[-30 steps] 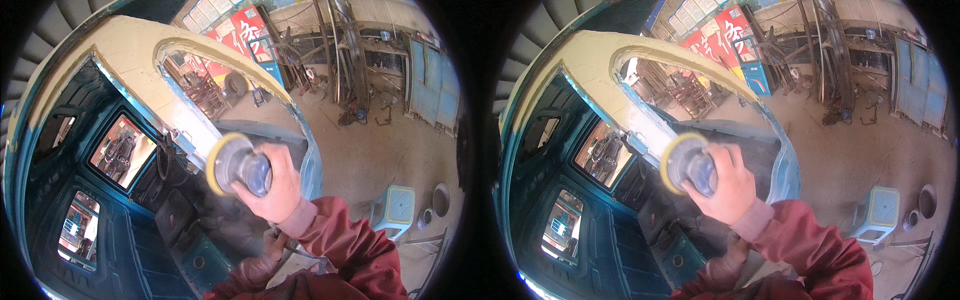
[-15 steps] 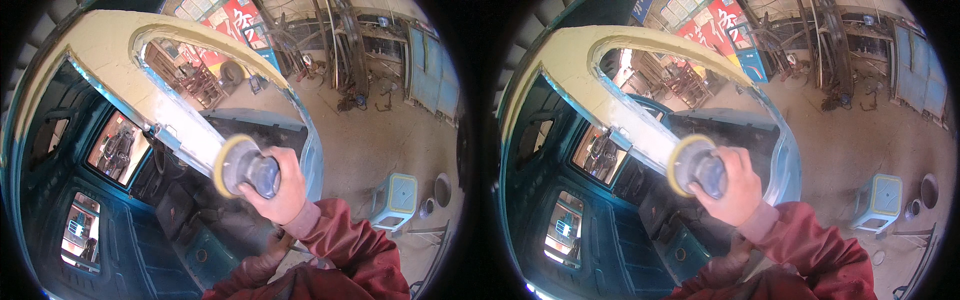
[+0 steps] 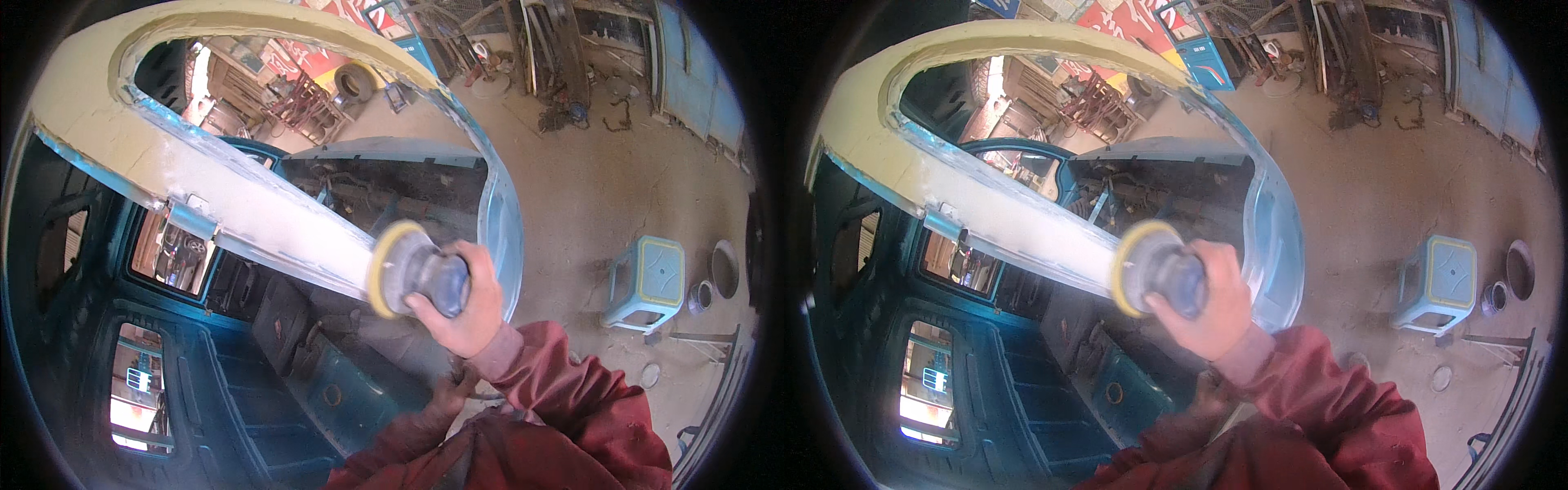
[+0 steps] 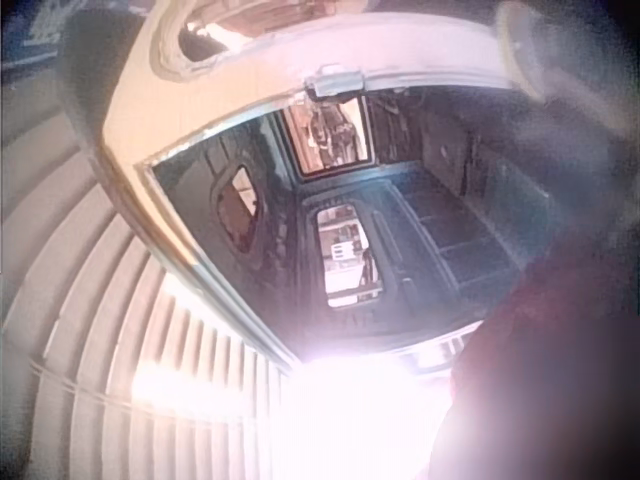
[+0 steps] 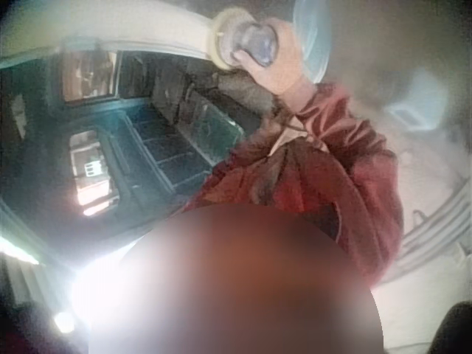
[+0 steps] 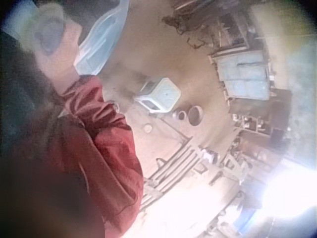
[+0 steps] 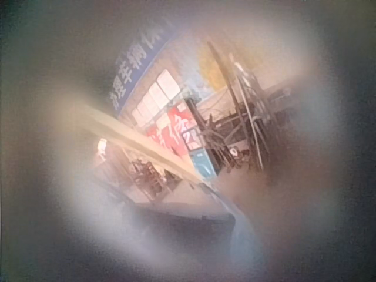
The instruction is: The person uses a handheld orbital sander to sand the exterior surface of a teal car door. They move the sander along the door panel and frame, pausing briefly to wipe the surface with their hand before continuing.
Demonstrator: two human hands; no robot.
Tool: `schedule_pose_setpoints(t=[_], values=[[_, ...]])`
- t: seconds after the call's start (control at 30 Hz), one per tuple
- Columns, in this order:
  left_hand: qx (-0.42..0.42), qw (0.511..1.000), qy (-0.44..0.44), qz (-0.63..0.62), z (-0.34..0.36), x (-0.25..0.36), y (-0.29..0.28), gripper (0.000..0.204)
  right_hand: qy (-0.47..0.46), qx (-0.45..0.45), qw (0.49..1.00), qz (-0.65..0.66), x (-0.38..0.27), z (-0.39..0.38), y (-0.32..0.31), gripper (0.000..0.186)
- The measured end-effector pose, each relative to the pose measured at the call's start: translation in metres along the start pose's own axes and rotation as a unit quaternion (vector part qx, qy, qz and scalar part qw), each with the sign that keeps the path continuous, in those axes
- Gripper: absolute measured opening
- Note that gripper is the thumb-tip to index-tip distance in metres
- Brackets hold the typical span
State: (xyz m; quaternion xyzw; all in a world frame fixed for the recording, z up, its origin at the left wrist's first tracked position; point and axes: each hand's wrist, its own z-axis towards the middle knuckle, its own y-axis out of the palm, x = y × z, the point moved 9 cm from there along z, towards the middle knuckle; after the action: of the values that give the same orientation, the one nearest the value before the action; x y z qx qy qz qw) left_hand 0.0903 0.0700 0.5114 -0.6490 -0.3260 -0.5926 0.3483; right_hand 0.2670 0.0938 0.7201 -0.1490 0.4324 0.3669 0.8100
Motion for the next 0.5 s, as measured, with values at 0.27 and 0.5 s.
schedule_pose_setpoints(t=[0.27, 0.5], values=[[0.005, 0.982, -0.183, -0.042, -0.027, -0.08, -0.025, 0.023, 0.06, 0.017, 0.998, -0.009, 0.034, -0.033, -0.006, 0.068], [0.029, 0.998, -0.05, -0.019, -0.024, -0.044, -0.02, 0.028, 0.087, 0.017, 0.996, -0.003, 0.038, -0.045, -0.006, 0.066]])
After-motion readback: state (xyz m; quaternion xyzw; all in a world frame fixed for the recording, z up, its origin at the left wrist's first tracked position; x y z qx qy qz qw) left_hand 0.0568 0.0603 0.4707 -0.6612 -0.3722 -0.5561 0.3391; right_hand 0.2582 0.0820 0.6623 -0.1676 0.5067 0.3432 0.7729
